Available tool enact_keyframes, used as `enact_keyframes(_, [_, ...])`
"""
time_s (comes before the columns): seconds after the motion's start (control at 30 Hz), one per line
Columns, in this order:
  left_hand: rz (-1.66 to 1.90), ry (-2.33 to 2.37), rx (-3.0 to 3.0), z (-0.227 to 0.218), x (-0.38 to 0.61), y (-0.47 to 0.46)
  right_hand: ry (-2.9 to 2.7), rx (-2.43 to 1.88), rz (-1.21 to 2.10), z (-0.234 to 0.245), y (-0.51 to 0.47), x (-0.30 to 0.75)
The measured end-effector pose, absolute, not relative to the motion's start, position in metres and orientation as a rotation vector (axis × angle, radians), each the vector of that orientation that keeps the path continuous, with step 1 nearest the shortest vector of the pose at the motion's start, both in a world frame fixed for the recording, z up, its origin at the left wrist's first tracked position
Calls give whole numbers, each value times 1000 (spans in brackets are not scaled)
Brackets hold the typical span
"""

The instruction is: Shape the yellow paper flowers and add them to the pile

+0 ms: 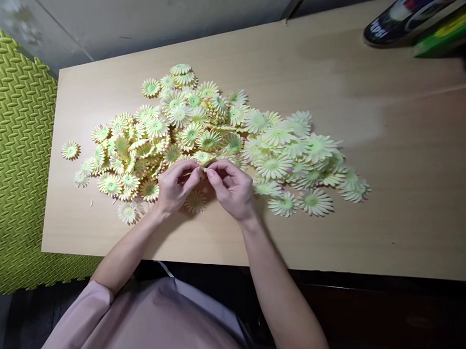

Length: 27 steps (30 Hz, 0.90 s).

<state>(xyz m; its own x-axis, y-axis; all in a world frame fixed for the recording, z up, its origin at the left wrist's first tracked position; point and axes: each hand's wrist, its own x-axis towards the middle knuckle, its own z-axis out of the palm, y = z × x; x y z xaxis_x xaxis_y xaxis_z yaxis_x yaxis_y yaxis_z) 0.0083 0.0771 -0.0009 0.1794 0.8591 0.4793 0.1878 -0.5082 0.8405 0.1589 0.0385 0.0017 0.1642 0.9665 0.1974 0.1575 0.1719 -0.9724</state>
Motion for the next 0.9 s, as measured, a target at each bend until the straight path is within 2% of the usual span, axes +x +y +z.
enact_keyframes(0.23, [1208,1055,1398,1,10,78,-1068,-1131,1044,1,41,163])
enact_keyframes(0.43, [1200,1038,1286,3,12,77,-929,-1034,1186,3,44,165])
enact_keyframes(0.9, [1387,967,1905,4,8,78,-1087,-1170,906,1,41,154])
